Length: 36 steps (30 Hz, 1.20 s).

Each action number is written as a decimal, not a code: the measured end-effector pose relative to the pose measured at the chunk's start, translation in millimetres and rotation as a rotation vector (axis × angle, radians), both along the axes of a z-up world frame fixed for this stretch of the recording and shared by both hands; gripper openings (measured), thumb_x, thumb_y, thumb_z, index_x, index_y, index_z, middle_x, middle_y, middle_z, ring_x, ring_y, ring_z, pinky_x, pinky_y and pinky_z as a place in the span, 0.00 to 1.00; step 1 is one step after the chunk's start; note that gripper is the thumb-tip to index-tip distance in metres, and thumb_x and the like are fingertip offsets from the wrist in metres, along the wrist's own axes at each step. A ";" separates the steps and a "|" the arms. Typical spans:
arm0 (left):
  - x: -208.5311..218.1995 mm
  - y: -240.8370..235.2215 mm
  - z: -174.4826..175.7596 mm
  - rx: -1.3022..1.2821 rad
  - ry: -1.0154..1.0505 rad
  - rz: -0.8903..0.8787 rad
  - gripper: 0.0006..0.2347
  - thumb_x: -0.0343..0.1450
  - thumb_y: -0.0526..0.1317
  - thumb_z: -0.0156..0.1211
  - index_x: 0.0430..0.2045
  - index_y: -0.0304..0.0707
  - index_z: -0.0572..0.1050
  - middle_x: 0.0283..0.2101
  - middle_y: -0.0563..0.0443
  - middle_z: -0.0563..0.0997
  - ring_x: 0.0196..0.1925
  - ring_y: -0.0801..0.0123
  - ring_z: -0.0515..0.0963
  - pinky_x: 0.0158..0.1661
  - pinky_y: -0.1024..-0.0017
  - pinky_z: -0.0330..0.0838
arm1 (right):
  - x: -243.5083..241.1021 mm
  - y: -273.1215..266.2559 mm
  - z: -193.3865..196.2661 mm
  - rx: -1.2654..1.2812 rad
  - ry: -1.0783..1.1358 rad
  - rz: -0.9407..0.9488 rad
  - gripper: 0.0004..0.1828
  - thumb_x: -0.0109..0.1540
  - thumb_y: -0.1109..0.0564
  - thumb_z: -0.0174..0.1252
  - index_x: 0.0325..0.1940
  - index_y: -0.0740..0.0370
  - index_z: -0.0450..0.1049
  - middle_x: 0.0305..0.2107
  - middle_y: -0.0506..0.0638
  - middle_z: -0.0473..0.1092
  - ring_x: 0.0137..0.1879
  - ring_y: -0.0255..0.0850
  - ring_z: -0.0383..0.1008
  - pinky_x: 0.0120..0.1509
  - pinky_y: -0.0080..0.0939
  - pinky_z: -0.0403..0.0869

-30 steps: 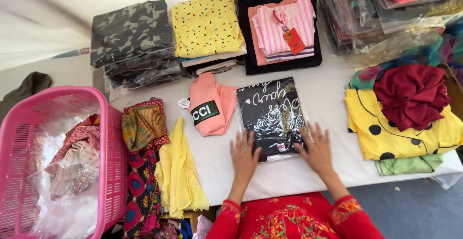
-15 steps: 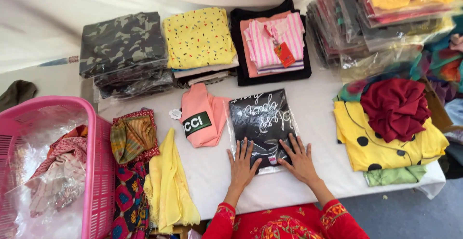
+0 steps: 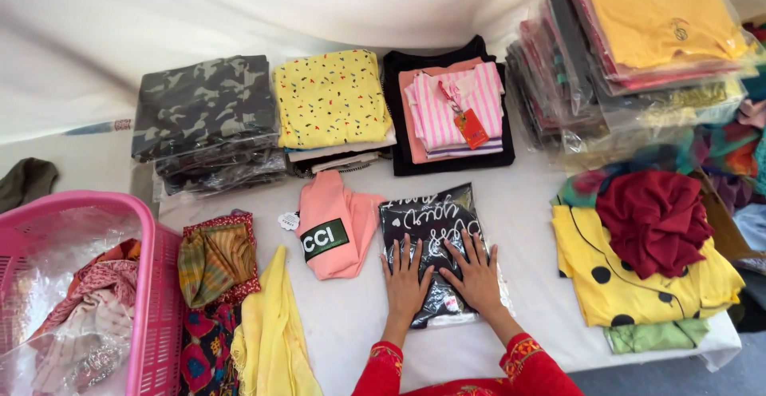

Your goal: The person folds various garments, including a yellow t-shirt, a black t-shirt, and a pink t-shirt, on a white table. They place each folded item into a clear plastic bag, seal it, and stack it with other packaged clothes.

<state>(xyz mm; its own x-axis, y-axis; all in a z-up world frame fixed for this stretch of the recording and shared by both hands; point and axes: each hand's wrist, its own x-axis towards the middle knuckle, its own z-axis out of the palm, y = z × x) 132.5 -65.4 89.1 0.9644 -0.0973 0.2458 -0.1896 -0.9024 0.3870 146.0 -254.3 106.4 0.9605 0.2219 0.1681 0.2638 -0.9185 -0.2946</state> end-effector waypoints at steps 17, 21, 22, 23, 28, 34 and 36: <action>-4.8 6.9 -6.0 -0.056 0.034 -0.008 0.27 0.73 0.53 0.54 0.66 0.45 0.65 0.74 0.45 0.57 0.76 0.49 0.52 0.68 0.40 0.37 | 7.3 -21.5 -4.6 0.005 0.020 -0.013 0.38 0.60 0.27 0.50 0.73 0.36 0.59 0.75 0.48 0.47 0.80 0.50 0.41 0.76 0.73 0.37; -36.9 33.4 -12.3 -0.658 -0.062 0.308 0.16 0.78 0.44 0.50 0.59 0.40 0.72 0.66 0.46 0.72 0.70 0.54 0.70 0.68 0.59 0.61 | -7.8 -69.0 -18.4 0.471 0.063 -0.189 0.28 0.66 0.38 0.56 0.66 0.52 0.71 0.64 0.54 0.63 0.72 0.50 0.59 0.75 0.54 0.57; -49.1 37.3 -10.4 -0.762 -0.089 0.507 0.14 0.77 0.41 0.51 0.56 0.38 0.75 0.61 0.44 0.74 0.63 0.54 0.75 0.61 0.62 0.68 | -18.1 -87.5 -25.0 0.510 -0.065 -0.319 0.24 0.67 0.41 0.57 0.60 0.57 0.76 0.57 0.55 0.72 0.66 0.50 0.69 0.72 0.47 0.67; -68.3 41.4 -18.4 -0.765 -0.087 0.503 0.14 0.77 0.41 0.51 0.56 0.38 0.75 0.61 0.44 0.74 0.63 0.54 0.75 0.61 0.62 0.68 | -29.9 -92.4 -25.7 0.508 -0.067 -0.323 0.24 0.67 0.41 0.57 0.60 0.57 0.76 0.57 0.55 0.72 0.66 0.50 0.69 0.72 0.47 0.67; -113.0 46.0 -48.8 -0.854 0.167 0.527 0.20 0.74 0.39 0.55 0.61 0.34 0.66 0.58 0.41 0.72 0.48 0.62 0.82 0.48 0.68 0.76 | -67.4 -90.0 -40.1 0.473 0.321 -0.620 0.26 0.63 0.37 0.59 0.53 0.57 0.78 0.40 0.56 0.74 0.40 0.46 0.79 0.49 0.46 0.76; -89.0 62.8 -85.7 -1.149 0.416 0.526 0.26 0.71 0.43 0.62 0.64 0.36 0.63 0.41 0.47 0.78 0.34 0.71 0.77 0.34 0.73 0.73 | -45.0 -101.1 -45.8 0.429 0.579 -0.642 0.30 0.59 0.33 0.65 0.44 0.63 0.77 0.29 0.58 0.78 0.36 0.48 0.80 0.44 0.45 0.75; -82.6 65.8 -69.8 -1.223 0.572 0.537 0.24 0.72 0.45 0.63 0.62 0.36 0.66 0.36 0.51 0.77 0.30 0.75 0.74 0.31 0.75 0.70 | -41.6 -107.1 -60.9 0.558 0.632 -0.619 0.30 0.58 0.33 0.65 0.44 0.64 0.77 0.29 0.57 0.79 0.35 0.48 0.80 0.42 0.45 0.76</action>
